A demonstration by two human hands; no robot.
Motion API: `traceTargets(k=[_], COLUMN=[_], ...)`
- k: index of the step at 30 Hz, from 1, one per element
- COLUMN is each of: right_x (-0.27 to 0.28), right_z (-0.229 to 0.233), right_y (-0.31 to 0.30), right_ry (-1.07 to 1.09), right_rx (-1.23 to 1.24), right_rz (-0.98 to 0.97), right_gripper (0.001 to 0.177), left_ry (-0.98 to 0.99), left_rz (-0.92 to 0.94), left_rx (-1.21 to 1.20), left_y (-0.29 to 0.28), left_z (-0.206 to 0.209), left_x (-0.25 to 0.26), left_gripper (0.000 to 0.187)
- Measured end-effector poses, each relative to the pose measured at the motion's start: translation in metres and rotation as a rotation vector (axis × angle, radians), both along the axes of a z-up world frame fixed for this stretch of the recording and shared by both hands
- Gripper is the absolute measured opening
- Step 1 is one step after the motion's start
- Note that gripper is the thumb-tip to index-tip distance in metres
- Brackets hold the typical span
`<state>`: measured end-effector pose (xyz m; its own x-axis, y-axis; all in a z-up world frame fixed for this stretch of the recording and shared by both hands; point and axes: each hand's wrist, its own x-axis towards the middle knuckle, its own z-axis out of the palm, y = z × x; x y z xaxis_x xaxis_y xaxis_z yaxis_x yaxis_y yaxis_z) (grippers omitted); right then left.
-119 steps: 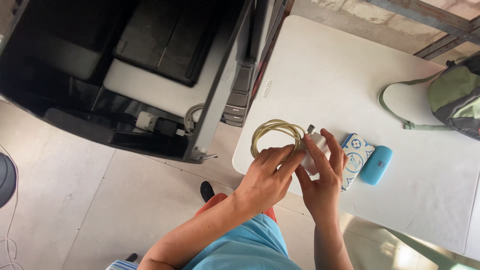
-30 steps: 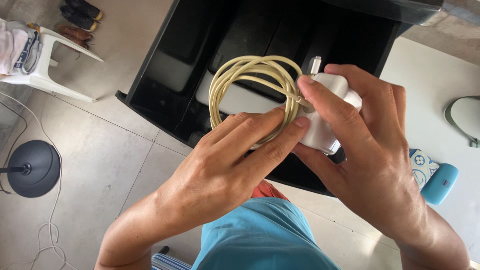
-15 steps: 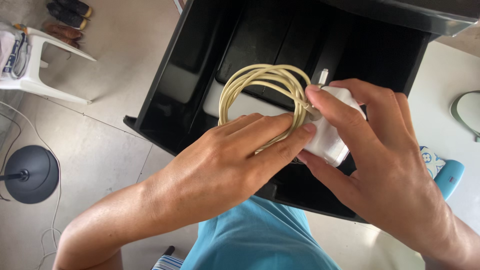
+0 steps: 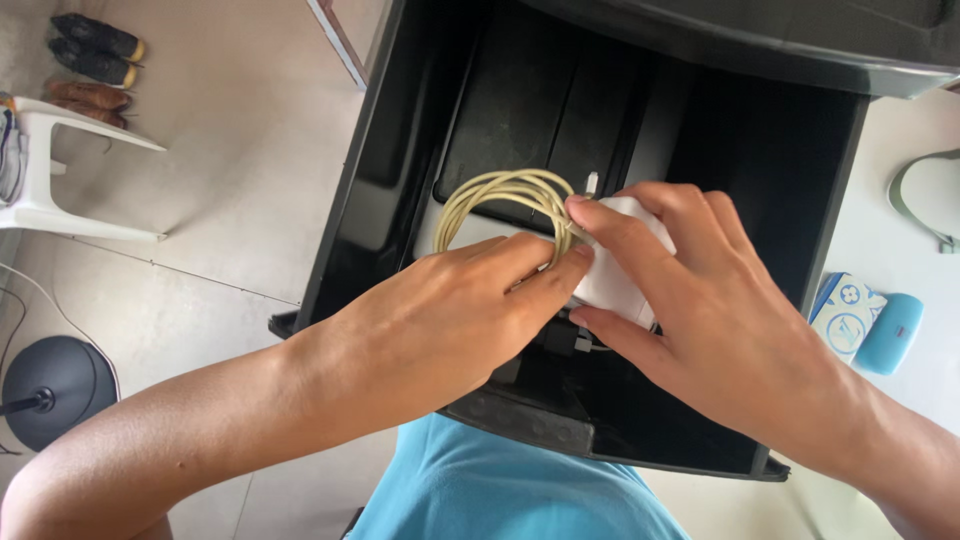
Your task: The person places a laptop, tablet, power adapters, cables, and earphones into a black plastic drawer. They arrange each item carefully and close the drawer at the end.
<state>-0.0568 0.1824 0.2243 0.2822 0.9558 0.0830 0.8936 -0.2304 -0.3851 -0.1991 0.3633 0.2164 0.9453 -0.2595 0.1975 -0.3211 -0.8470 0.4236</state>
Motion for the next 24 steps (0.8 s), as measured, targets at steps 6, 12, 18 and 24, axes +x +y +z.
traceTargets(k=[6, 12, 18, 24], right_x=[-0.002, -0.01, -0.015, -0.015], right_z=[-0.015, -0.023, -0.024, -0.026], right_y=[0.016, 0.031, 0.045, 0.057], right_ry=[-0.003, 0.072, 0.141, 0.251], right_rx=[-0.106, -0.281, -0.46, -0.737], right_rz=[0.034, -0.008, -0.033, -0.091], right_gripper=[0.076, 0.079, 0.078, 0.074], left_ry=[0.127, 0.251, 0.312, 0.394], left_rz=[-0.024, 0.0, -0.042, -0.066], left_rx=[0.009, 0.026, 0.005, 0.026], left_y=[0.014, 0.02, 0.023, 0.025], left_z=[-0.014, -0.027, -0.036, -0.049], left_x=[0.003, 0.007, 0.011, 0.015], left_gripper=[0.052, 0.029, 0.03, 0.031])
